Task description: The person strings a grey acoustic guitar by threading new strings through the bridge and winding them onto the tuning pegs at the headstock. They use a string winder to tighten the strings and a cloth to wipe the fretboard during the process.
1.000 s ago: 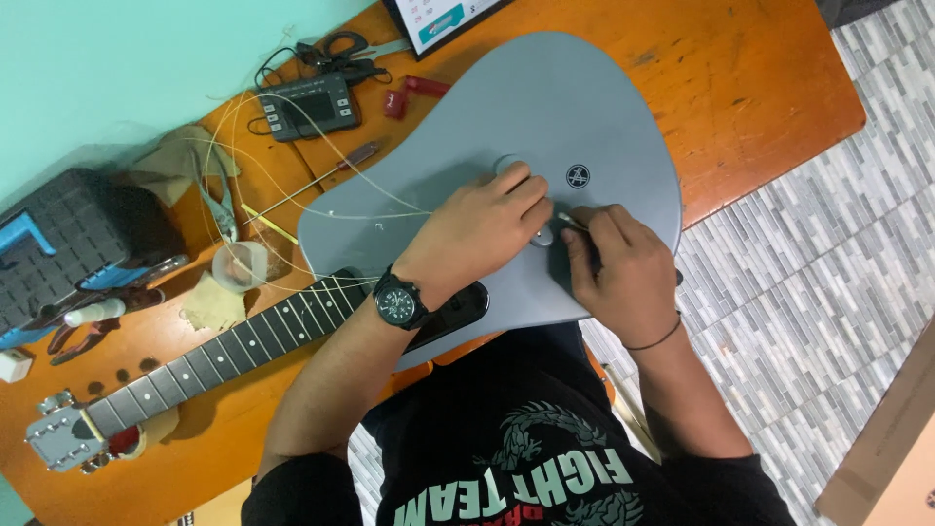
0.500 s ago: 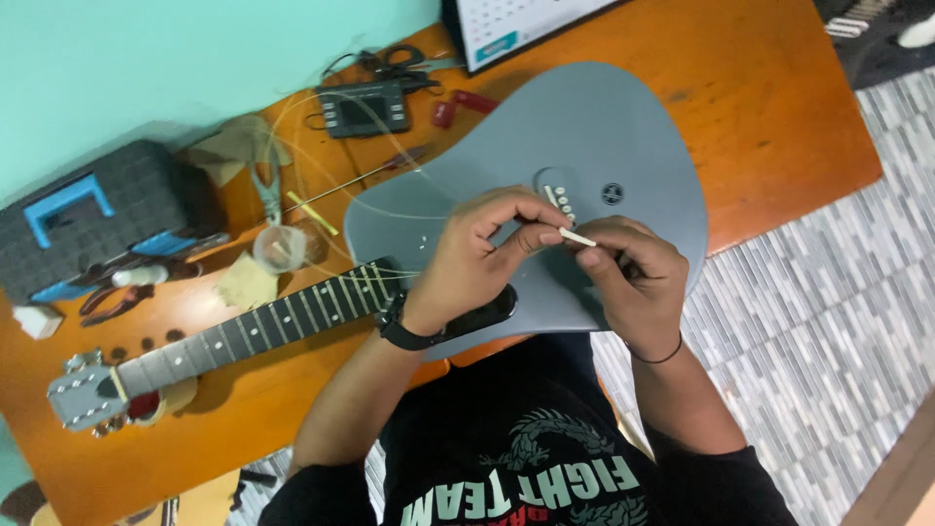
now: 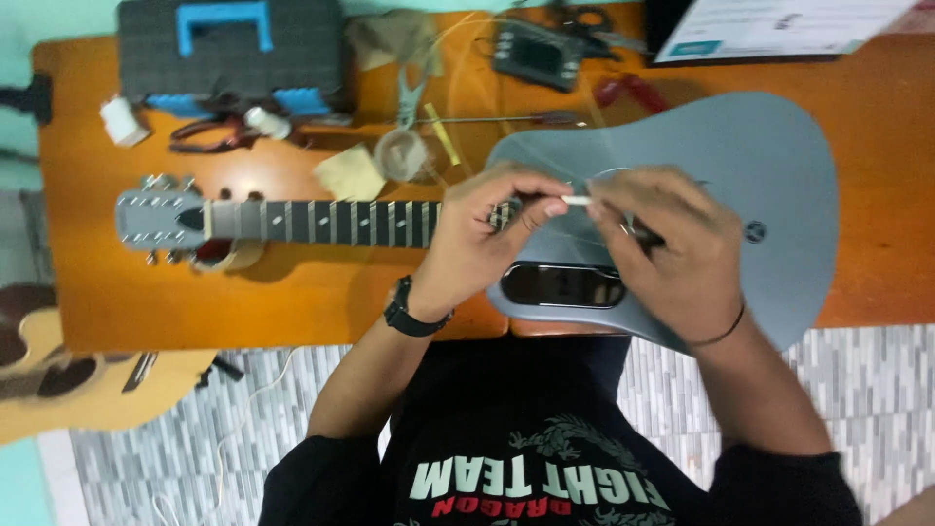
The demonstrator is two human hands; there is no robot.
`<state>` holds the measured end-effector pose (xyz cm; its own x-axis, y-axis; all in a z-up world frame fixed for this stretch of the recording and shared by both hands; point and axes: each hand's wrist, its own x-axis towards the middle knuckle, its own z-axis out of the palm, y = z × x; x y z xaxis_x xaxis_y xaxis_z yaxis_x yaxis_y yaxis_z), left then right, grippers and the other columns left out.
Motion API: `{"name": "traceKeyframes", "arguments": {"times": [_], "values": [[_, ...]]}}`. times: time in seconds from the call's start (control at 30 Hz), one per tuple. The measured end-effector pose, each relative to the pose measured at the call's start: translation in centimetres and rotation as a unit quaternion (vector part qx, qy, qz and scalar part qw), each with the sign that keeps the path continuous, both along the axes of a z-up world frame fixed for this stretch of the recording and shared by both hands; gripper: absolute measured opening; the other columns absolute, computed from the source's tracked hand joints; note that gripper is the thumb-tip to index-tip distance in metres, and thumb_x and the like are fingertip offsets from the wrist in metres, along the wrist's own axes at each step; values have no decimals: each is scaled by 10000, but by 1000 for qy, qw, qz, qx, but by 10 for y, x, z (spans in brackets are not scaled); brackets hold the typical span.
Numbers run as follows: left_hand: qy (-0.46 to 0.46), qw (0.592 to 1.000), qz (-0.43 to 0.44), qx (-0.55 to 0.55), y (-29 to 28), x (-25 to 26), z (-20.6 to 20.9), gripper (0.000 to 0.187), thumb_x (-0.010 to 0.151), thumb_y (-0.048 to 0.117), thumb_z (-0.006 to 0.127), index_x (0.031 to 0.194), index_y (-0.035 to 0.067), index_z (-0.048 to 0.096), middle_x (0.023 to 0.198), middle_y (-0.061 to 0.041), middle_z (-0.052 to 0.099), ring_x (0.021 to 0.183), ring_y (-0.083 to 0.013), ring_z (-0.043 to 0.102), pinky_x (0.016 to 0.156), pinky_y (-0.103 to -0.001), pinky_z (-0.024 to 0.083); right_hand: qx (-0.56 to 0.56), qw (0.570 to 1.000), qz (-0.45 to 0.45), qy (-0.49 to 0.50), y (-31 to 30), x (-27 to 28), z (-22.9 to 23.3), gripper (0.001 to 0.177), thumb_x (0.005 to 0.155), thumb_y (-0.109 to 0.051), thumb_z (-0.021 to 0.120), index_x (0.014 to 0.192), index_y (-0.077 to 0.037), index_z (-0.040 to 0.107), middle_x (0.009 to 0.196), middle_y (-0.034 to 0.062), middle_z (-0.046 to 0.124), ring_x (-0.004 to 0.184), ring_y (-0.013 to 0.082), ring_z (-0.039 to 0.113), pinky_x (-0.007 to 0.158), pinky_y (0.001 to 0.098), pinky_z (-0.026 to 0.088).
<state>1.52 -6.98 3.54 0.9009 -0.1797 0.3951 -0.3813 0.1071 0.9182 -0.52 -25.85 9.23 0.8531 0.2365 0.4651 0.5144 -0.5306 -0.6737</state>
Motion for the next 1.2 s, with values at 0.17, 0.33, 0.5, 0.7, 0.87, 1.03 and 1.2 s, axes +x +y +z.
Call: {"name": "traceKeyframes", "arguments": {"times": [0.17, 0.33, 0.5, 0.7, 0.87, 1.03, 1.2], "values": [[-56, 986, 61, 147, 81, 2, 18, 133, 995, 6, 730, 1114, 51, 696, 1028, -89, 707, 930, -203, 667, 825, -302, 572, -215, 960, 143, -105, 51, 55, -7, 47, 1036, -63, 751, 1079, -49, 764, 1059, 80, 700, 797, 225, 669, 660, 336, 549], [15, 969, 132, 207, 131, 15, -4, 59, 998, 46, 684, 1045, 48, 720, 1008, -86, 739, 941, -217, 693, 809, -322, 573, -376, 895, 207, -118, 119, 113, -49, 60, 965, -207, 693, 952, -149, 690, 873, 9, 601, 645, 270, 653, 415, 401, 482], [4, 923, 159, 350, 156, 35, -39, 84, 931, 4, 687, 961, 73, 722, 901, -50, 753, 811, -243, 660, 676, -364, 512, -485, 836, 257, 1, 155, 152, -81, 127, 945, -216, 647, 993, -217, 764, 861, -41, 622, 727, 226, 662, 469, 402, 555], [-55, 794, 173, 580, 154, 56, -72, 72, 873, 84, 646, 819, 125, 672, 678, -109, 670, 684, -381, 611, 648, -485, 433, -510, 828, 234, 7, 158, 156, -81, 210, 920, -209, 622, 1069, -233, 769, 885, 0, 687, 719, 308, 705, 501, 465, 573], [-75, 764, 162, 620, 144, 68, -82, 61, 850, 90, 663, 811, 134, 675, 684, -104, 689, 668, -362, 648, 676, -467, 474, -503, 833, 229, 10, 147, 147, -81, 118, 887, -232, 659, 948, -183, 747, 905, 19, 704, 769, 301, 702, 478, 464, 562], [-13, 760, 141, 634, 145, 74, -98, 92, 879, 175, 786, 969, 183, 773, 752, -31, 723, 782, -270, 715, 871, -448, 503, -472, 851, 222, 67, 139, 132, -52, 117, 927, -240, 684, 949, -163, 770, 875, 49, 738, 826, 312, 744, 666, 416, 591], [-3, 796, 141, 588, 142, 67, -78, 140, 923, 162, 762, 1060, 139, 741, 788, -82, 707, 836, -348, 705, 900, -514, 483, -444, 874, 180, 84, 128, 113, -19, 170, 1009, -304, 675, 1048, -172, 776, 886, 44, 757, 806, 255, 746, 657, 323, 587]]}}
